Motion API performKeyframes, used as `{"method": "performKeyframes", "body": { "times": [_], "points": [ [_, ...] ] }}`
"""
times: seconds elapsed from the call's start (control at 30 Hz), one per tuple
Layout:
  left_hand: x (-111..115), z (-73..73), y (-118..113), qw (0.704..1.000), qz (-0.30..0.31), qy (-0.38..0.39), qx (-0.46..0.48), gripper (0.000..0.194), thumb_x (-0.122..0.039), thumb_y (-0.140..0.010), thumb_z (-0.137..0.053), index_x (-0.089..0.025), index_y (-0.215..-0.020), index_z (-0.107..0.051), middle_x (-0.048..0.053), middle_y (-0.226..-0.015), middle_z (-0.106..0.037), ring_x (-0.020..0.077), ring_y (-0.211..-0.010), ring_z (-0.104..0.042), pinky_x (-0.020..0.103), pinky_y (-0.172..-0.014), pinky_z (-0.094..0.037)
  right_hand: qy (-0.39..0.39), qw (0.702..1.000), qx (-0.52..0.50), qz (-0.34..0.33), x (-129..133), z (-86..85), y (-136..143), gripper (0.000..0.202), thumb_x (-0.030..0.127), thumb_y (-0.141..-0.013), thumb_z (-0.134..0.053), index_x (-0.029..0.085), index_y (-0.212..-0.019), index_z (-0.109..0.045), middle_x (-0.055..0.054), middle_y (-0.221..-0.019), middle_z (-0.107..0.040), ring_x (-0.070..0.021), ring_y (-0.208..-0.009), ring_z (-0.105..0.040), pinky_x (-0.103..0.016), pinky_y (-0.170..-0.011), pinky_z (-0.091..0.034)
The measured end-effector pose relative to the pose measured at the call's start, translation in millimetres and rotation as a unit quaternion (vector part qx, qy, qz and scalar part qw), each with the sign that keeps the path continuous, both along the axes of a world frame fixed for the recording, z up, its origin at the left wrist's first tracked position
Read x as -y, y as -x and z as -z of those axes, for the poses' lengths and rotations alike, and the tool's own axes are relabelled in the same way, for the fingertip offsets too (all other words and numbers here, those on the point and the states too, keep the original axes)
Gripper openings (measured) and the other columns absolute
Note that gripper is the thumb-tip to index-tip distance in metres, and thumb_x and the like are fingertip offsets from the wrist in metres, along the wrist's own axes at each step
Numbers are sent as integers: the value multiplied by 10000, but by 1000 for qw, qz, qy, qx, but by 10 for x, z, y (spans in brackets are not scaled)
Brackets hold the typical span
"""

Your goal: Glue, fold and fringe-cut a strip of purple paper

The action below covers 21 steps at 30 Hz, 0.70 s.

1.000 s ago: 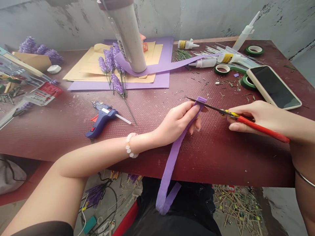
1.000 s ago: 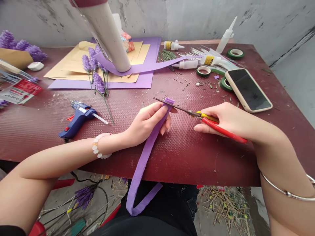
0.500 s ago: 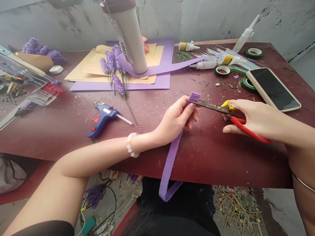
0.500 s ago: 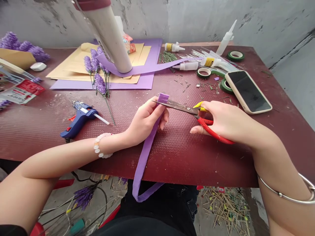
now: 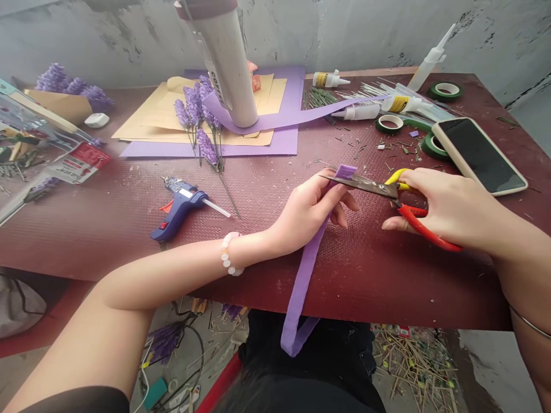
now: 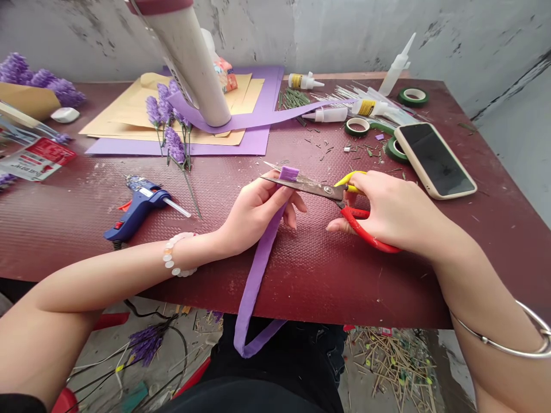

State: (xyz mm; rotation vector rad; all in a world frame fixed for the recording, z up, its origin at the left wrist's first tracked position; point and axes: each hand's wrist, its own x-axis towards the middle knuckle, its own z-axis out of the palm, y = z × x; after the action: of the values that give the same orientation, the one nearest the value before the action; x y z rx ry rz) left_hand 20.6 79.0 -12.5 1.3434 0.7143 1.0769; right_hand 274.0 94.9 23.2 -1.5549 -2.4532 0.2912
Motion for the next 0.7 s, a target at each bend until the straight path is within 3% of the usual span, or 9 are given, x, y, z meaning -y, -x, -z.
{"method": "performKeyframes", "body": {
  "times": [0.43, 0.57, 0.7],
  "points": [
    [-19, 39, 11, 1000, -3, -7, -26, 249, -391, -1151, -623, -214, -994, -546, 3, -869, -791, 74, -595, -724, 202, -613, -578, 40, 999, 8, 8, 22, -43, 26, 620, 913, -809, -624, 299, -867, -558, -170, -972, -739, -443, -902, -708, -475, -696, -462],
    [-13, 28, 15, 1000, 6, -22, -14, 242, -374, -1142, -631, -213, -987, -540, -8, -857, -783, 65, -583, -709, 198, -616, -569, 28, 999, -16, -10, 12, 15, -35, 634, 933, -842, -599, 300, -873, -572, -143, -925, -729, -398, -844, -693, -450, -688, -441],
    [-3, 18, 19, 999, 2, -13, -30, 213, -336, -1149, -598, -212, -985, -543, 9, -893, -796, 66, -584, -707, 199, -608, -566, 28, 998, -47, -31, 10, 37, -56, 627, 932, -883, -563, 306, -842, -547, -76, -745, -670, -316, -696, -648, -410, -646, -377]
  ]
}}
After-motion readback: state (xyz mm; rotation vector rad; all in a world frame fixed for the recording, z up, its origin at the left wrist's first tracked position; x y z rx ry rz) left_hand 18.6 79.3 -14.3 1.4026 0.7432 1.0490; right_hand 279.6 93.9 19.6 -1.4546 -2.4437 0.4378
